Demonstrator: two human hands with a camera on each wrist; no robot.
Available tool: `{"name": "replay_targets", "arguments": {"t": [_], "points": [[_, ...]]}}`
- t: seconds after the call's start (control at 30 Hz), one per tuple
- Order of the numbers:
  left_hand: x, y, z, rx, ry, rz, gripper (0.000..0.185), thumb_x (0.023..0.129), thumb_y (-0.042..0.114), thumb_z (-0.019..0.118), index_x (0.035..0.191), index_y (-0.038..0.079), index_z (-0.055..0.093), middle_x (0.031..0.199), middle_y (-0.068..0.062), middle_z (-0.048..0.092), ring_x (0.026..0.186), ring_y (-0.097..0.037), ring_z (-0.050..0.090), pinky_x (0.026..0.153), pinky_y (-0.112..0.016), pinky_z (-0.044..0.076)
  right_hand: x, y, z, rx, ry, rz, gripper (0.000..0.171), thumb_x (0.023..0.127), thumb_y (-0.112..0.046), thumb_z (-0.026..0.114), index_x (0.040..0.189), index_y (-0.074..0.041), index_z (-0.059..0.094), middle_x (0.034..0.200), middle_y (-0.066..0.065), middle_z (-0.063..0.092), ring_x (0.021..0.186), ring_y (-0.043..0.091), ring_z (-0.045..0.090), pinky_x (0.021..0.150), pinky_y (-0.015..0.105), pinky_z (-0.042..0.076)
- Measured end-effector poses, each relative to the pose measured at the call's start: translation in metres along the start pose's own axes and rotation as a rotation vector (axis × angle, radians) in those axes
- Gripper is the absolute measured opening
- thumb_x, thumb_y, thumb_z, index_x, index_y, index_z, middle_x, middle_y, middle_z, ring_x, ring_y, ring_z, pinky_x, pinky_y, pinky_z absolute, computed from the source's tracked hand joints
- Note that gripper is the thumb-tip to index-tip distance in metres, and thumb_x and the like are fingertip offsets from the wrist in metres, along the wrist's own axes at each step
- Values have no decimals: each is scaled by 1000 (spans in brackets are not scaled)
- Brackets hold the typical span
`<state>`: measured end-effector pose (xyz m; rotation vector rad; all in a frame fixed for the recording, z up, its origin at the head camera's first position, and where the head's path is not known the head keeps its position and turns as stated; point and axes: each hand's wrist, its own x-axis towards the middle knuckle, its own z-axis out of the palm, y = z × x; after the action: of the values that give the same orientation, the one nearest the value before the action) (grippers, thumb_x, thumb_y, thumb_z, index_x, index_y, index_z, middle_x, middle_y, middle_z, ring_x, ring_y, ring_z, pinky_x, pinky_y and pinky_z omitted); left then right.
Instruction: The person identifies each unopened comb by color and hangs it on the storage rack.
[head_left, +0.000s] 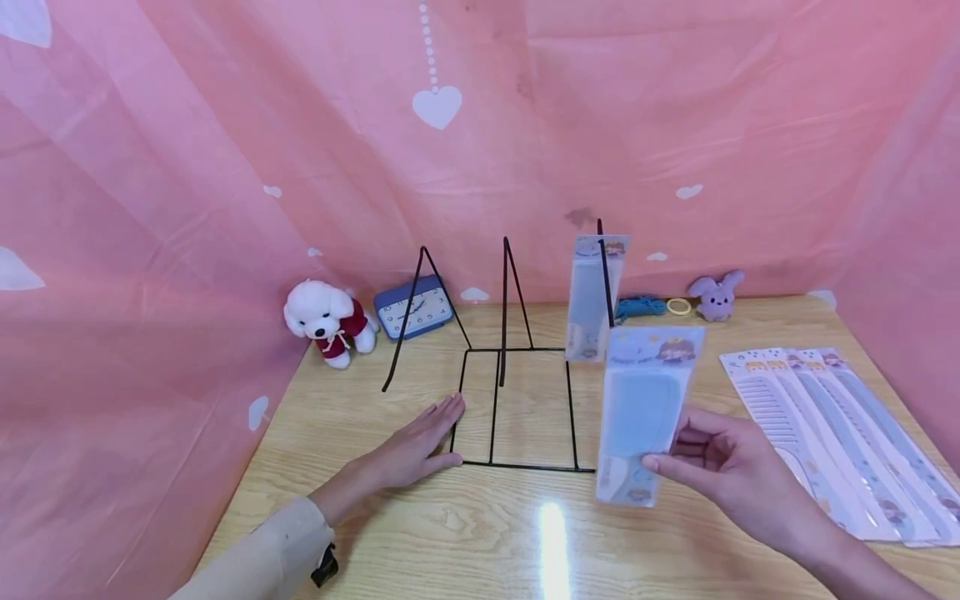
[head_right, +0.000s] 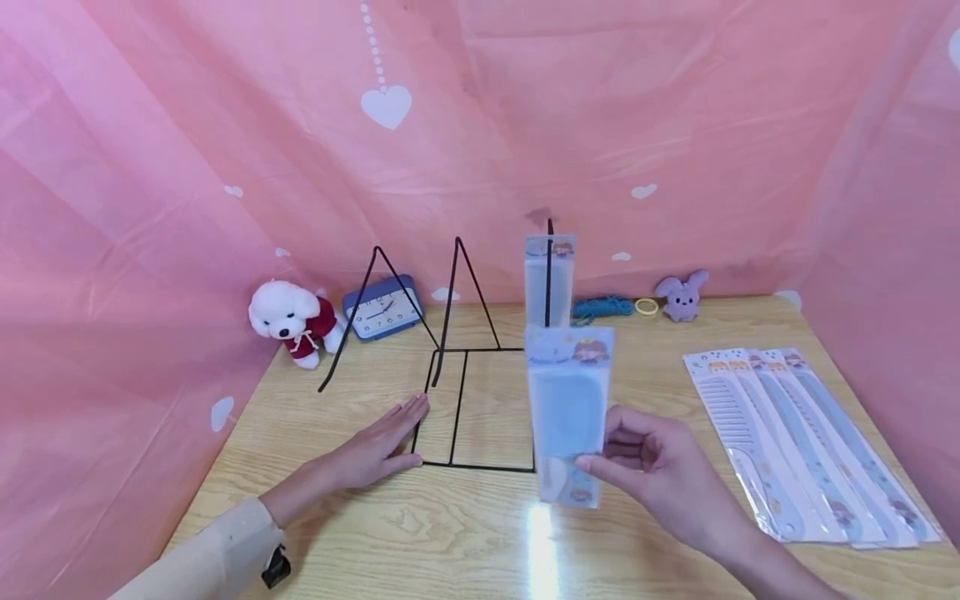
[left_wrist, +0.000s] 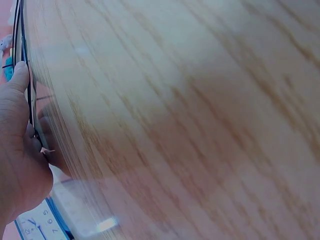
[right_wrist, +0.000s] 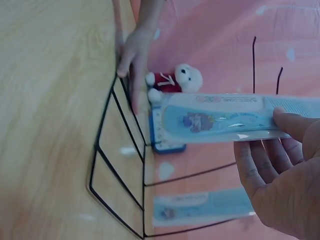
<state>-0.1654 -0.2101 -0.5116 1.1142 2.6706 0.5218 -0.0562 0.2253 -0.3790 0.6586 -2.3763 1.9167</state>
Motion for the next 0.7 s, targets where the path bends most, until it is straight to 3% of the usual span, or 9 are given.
{"name": "replay_targets", "arguments": {"t": [0.2,0.3,0.47,0.7], "points": [[-1,2,-1,-3,0,-3,87,110,43,58,169,1,10,177,-17,6,163,-31,9,131,-47,13,-5,9,13,49,-73,26,14,93,10,74,99,-3,72,98,5,77,90,14,77,72,34,65],[-1,1,0,5,5,3,86,110,43,57,169,1,11,177,-18,7,163,-32,10,131,-48,14,-6,14,18,75,-94,37,17,93,9,75,90,-6,68,92,3,73,82,9,72,65,32,64],[-1,-1,2,13,20,15,85,110,43,57,169,0,12,177,-18,9,163,-33,11,131,-49,15,-6,18,21,69,-78,70,21,93,5,77,85,-9,65,85,1,68,74,5,65,59,29,59],[-1,-3,3,24,22,21,86,110,44,56,169,0,12,176,-19,9,162,-33,11,130,-49,16,-5,21,21,77,-83,123,17,94,1,78,85,-8,65,87,2,71,78,7,68,63,31,62]]}}
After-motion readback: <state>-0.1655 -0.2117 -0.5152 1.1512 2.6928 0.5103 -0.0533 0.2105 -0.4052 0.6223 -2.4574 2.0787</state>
